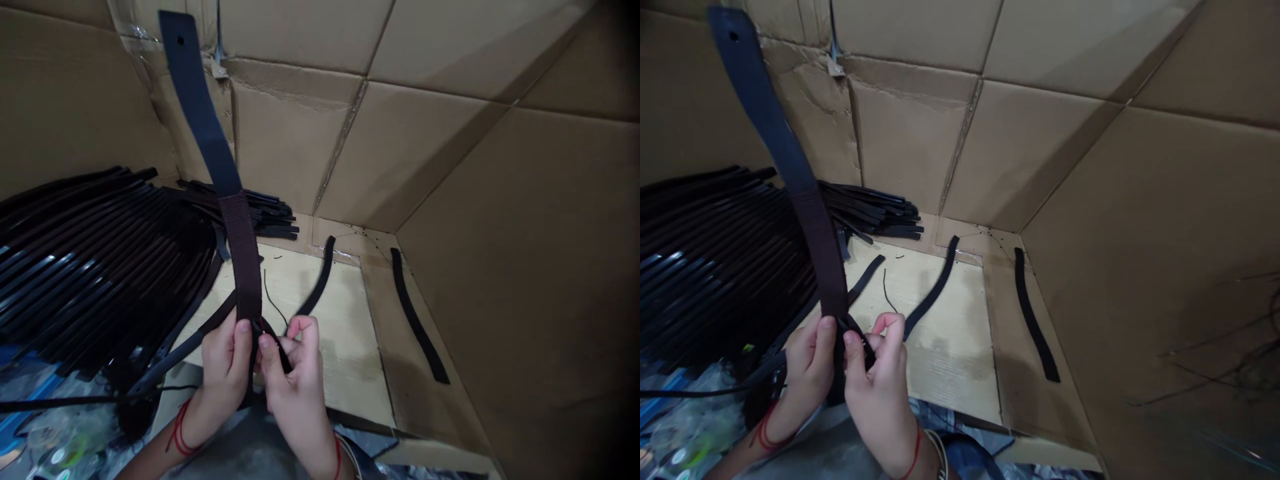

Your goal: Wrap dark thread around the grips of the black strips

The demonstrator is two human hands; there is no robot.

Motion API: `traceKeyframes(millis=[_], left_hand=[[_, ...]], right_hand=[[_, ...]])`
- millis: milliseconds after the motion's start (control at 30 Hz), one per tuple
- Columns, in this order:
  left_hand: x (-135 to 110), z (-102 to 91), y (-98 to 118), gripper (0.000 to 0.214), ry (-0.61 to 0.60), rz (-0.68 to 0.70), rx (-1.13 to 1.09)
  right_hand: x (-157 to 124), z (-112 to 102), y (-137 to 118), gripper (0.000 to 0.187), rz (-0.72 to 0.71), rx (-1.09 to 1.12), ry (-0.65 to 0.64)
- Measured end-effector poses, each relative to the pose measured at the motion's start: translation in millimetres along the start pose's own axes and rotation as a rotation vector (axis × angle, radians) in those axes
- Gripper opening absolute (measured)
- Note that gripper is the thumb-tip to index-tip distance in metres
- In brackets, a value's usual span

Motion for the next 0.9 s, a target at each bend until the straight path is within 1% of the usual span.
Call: traceKeyframes(millis=[67, 167, 267, 400, 500, 567, 667, 767, 833, 900], left_hand=[[-1, 2.9, 2, 0.029, -0.039, -0.002, -0.025], [-1, 6.4, 2, 0.031, -0.059, -0.039, -0.061], [-1, 7.7, 4, 0.032, -0.04, -0.047, -0.085], [-1, 5.9, 7, 0.032, -0.001, -0.012, -0.059], [-2, 4.8, 9, 0.03, 0.011, 0.026, -0.023], [-3, 7.0, 7, 0.028, -0.02, 0.011, -0.028], [-7, 14.8, 0, 0.032, -0.119, -0.078, -0.083], [-11, 21.3, -5, 0.033, -0.178, -0.148, -0.133], [-12, 24.6, -6, 0.033, -0.203, -0.164, -0.156], [-11, 26.1, -4, 0.033, -0.215, -0.143, -0.152]], right_hand=[[1, 0, -2, 0.025, -0.023, -0.035, 0.002], [1, -3, -4, 0.026, -0.026, -0.061, 0.018], [1, -7, -3, 0.028, -0.001, -0.057, 0.034], [-1, -7, 0, 0.029, 0.02, -0.057, -0.001], [-1, -10, -1, 0.029, -0.007, -0.058, 0.037], [-1, -11, -4, 0.03, -0.026, -0.059, 0.053], [1, -11, -7, 0.03, -0.031, -0.062, 0.05], [4, -11, -7, 0.03, -0.027, -0.062, 0.045], [5, -10, -6, 0.03, -0.024, -0.063, 0.037], [6, -10, -7, 0.029, -0.056, -0.072, 0.066]])
Point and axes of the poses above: each hand's wrist, its own x-axis towards the middle knuckle, its own z-axis out of the palm, y = z × x, the point moved 7 cm from there along x, towards the middle knuckle, and after that the axes turned 14 degrees about y, right-handed, at the moved point
